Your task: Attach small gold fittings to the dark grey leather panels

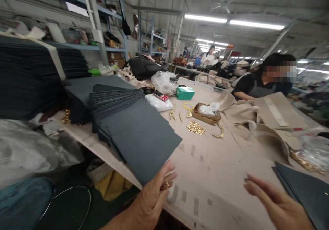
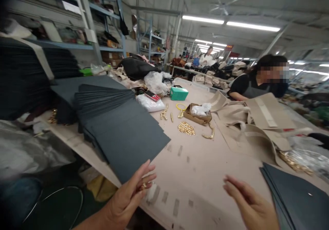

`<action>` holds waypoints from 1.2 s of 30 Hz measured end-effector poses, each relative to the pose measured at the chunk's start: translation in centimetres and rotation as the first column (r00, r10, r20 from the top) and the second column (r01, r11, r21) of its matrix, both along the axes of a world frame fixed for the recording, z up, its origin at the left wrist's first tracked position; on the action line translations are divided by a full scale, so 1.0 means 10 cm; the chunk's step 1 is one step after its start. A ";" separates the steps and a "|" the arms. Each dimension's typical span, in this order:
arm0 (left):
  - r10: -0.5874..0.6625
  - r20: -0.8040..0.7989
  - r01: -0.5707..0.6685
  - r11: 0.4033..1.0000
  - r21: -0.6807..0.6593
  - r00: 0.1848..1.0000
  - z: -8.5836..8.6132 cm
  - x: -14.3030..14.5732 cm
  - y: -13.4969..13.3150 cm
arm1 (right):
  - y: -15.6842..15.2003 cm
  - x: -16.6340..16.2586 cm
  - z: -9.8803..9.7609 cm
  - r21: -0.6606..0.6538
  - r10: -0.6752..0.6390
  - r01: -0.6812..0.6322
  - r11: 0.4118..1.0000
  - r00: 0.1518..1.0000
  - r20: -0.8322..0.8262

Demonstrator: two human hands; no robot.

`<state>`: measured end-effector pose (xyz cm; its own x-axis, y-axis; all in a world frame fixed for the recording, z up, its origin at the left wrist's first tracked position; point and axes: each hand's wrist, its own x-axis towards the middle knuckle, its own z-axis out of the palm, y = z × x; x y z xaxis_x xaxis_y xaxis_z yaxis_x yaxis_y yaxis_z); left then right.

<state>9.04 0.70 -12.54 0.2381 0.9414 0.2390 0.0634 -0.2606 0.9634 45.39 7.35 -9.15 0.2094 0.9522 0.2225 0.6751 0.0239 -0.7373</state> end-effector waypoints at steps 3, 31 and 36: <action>-0.016 -0.033 0.017 1.000 0.023 0.999 0.07 -0.02 -0.01 | -0.07 -1.02 0.03 -0.079 0.383 -0.390 0.918 0.919 -0.092; 0.210 -0.189 -0.197 0.976 0.089 0.959 -0.14 -0.57 -0.11 | -0.07 -2.85 -0.21 0.222 0.784 -0.799 0.560 0.597 0.171; 0.397 0.027 -0.387 0.906 -0.170 0.917 -0.15 -0.63 -0.13 | -0.06 -3.08 -0.21 0.132 0.834 -0.827 0.546 0.551 0.005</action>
